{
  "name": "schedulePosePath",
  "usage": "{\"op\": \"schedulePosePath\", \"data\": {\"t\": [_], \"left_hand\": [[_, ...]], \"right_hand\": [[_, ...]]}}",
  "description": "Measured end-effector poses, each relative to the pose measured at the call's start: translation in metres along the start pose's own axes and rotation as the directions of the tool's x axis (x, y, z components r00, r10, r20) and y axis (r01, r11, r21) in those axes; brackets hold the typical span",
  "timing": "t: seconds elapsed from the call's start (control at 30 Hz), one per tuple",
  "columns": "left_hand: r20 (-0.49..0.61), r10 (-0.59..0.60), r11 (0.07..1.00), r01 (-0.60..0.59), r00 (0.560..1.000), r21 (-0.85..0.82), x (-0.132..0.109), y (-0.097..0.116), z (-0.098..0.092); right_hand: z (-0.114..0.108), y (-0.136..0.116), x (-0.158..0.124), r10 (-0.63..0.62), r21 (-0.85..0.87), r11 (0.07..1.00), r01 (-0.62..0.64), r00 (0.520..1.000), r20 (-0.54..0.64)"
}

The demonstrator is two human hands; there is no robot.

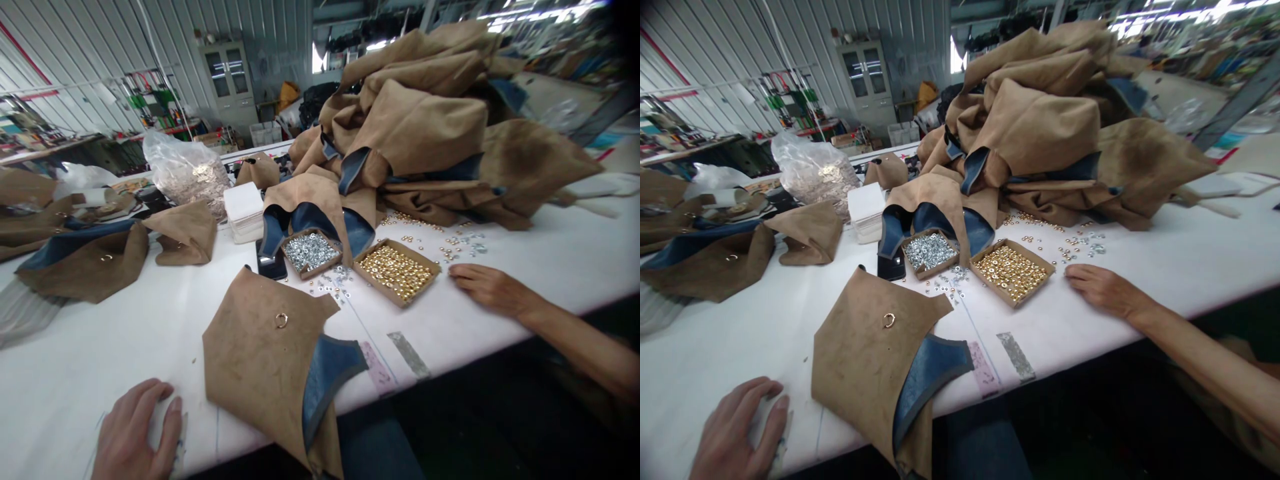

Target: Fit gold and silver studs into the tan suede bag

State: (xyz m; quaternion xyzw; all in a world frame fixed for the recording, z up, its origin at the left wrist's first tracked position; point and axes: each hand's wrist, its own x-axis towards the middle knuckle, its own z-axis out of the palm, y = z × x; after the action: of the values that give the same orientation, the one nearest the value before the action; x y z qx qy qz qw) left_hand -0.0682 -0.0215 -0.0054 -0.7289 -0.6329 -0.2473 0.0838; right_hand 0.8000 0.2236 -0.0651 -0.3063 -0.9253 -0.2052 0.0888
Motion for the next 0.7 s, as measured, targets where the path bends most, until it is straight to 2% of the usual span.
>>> {"op": "schedulePosePath", "data": {"t": [0.17, 0.27, 0.37, 0.5, 0.63, 0.7], "left_hand": [[0.004, -0.005, 1.000, 0.005, 1.000, 0.009, -0.003, -0.004, 0.002], [0.008, -0.015, 1.000, 0.015, 1.000, 0.019, -0.003, -0.003, 0.002], [0.000, -0.020, 1.000, 0.020, 1.000, 0.016, -0.001, 0.001, 0.000], [0.001, -0.014, 1.000, 0.013, 1.000, 0.015, 0.000, 0.001, -0.001], [0.004, -0.012, 1.000, 0.011, 1.000, 0.018, -0.002, -0.002, 0.001], [0.011, -0.018, 1.000, 0.017, 1.000, 0.013, -0.002, -0.002, 0.001]], "right_hand": [[-0.003, -0.007, -0.001, 0.010, -0.064, 0.998, -0.012, 1.000, -0.027], [-0.010, -0.011, 0.001, 0.111, -0.029, 0.994, -0.110, 0.992, 0.056], [-0.014, -0.010, 0.004, 0.227, 0.086, 0.966, -0.243, 0.960, 0.162], [-0.016, -0.009, 0.006, 0.237, 0.172, 0.952, -0.252, 0.966, 0.104], [-0.018, -0.014, 0.002, 0.262, 0.121, 0.954, -0.275, 0.958, 0.117], [-0.017, -0.015, -0.004, 0.323, 0.101, 0.938, -0.333, 0.941, 0.102]]}}
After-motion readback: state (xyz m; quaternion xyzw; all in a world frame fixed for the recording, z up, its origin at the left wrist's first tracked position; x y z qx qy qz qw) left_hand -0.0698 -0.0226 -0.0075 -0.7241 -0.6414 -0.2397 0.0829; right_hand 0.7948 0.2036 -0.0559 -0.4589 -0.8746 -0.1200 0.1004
